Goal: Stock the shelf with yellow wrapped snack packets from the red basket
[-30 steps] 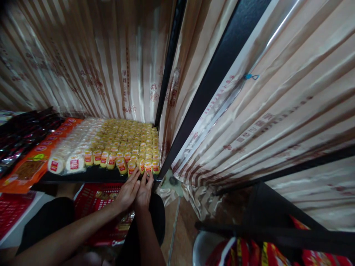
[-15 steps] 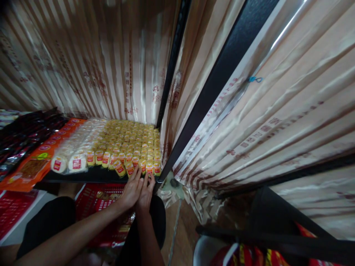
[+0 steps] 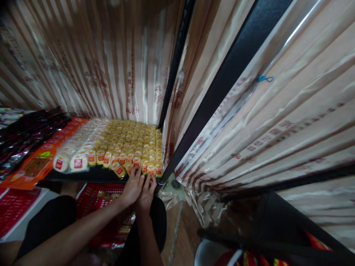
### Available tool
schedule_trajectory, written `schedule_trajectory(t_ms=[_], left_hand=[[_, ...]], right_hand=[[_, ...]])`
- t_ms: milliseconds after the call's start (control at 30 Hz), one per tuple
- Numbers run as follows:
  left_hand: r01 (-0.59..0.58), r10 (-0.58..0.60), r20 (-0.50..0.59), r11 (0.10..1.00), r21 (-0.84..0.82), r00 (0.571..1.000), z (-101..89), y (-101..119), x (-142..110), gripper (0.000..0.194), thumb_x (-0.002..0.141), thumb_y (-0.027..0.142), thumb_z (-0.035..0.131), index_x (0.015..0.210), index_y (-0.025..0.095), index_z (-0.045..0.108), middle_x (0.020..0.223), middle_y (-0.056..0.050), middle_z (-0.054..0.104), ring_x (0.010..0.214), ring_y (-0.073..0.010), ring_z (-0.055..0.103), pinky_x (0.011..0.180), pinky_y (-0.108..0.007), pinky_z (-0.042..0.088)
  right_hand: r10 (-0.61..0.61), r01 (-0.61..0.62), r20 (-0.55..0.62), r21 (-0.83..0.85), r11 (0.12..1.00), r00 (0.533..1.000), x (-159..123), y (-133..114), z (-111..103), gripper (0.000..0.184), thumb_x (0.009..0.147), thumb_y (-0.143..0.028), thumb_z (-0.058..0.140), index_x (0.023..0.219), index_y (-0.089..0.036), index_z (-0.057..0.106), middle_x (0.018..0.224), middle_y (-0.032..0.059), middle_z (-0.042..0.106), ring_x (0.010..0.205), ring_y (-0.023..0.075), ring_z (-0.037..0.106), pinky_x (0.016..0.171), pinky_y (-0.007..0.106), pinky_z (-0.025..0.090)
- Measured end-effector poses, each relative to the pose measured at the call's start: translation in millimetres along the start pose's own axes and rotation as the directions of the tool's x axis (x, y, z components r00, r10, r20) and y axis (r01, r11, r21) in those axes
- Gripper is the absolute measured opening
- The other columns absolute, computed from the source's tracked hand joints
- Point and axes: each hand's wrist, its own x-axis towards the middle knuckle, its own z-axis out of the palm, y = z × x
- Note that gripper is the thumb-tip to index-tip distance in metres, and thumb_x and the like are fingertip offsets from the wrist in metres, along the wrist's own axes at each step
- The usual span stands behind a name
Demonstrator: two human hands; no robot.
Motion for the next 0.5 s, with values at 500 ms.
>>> schedule_trajectory(t_ms=[500], left_hand=[[0.081,-0.091,0.063,0.985,0.150,0.994,1.3,3,7,0.057,0.088,0.040,0.026,0.133,0.005,0.034,0.124,-0.019,0.043,0.116,-0.0258,0.045,0.096,-0.038,0.041]], right_hand=[[0.004,-0.004,0.010,0.027,1.000,1.000,0,12,7,0.051,0.089,-0.034,0.041,0.137,-0.023,0.029,0.132,0.0153,0.032,0.106,0.0198,0.049,0.088,0.038,0.046]])
